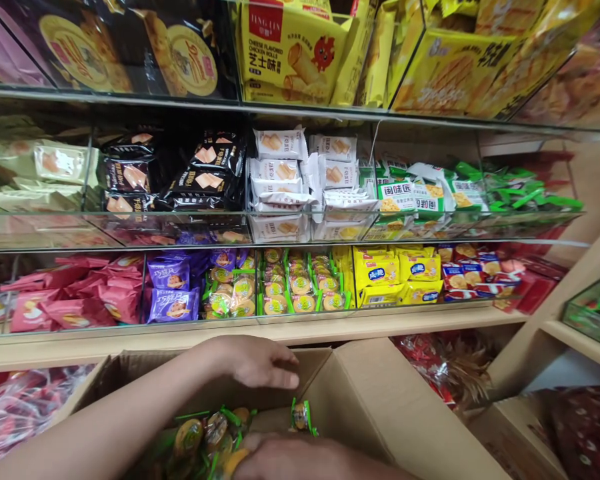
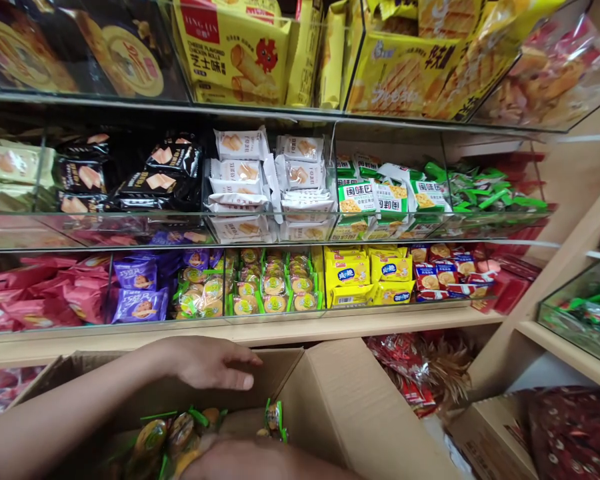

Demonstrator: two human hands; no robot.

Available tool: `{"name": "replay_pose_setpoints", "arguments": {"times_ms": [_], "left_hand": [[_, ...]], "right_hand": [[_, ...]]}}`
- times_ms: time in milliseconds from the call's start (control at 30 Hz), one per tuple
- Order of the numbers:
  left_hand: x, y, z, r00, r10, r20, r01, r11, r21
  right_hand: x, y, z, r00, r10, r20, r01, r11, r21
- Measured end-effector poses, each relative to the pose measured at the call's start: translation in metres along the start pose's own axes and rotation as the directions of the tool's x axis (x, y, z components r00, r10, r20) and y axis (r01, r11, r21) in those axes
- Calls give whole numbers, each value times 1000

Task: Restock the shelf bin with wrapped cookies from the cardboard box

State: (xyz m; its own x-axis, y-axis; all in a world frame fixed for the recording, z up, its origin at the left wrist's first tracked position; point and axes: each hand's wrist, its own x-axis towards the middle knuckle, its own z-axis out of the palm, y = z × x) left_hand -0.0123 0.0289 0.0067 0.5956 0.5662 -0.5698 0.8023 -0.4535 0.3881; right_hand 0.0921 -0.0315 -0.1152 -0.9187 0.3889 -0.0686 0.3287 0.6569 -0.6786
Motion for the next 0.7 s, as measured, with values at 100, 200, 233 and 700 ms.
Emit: {"name": "replay_pose_setpoints", "arguments": {"times_ms": [100, 200, 233, 700], "left_hand": [[-1, -2, -4, 988, 78, 133, -3, 874, -487], [-2, 0, -4, 979, 191, 65, -38, 493, -869], [-3, 2, -3, 977, 212, 25, -59, 382, -922], [9, 22, 13, 964, 56, -262, -266, 296, -917]], "right_hand": [[-21, -4, -34, 988, -67, -140, 100, 964, 248], [-41, -2, -59, 940, -19, -341, 248, 725, 642], [-46, 0, -65, 924, 8, -381, 296, 617, 730], [-41, 16, -70, 472, 191, -861, 419, 810, 410]]}}
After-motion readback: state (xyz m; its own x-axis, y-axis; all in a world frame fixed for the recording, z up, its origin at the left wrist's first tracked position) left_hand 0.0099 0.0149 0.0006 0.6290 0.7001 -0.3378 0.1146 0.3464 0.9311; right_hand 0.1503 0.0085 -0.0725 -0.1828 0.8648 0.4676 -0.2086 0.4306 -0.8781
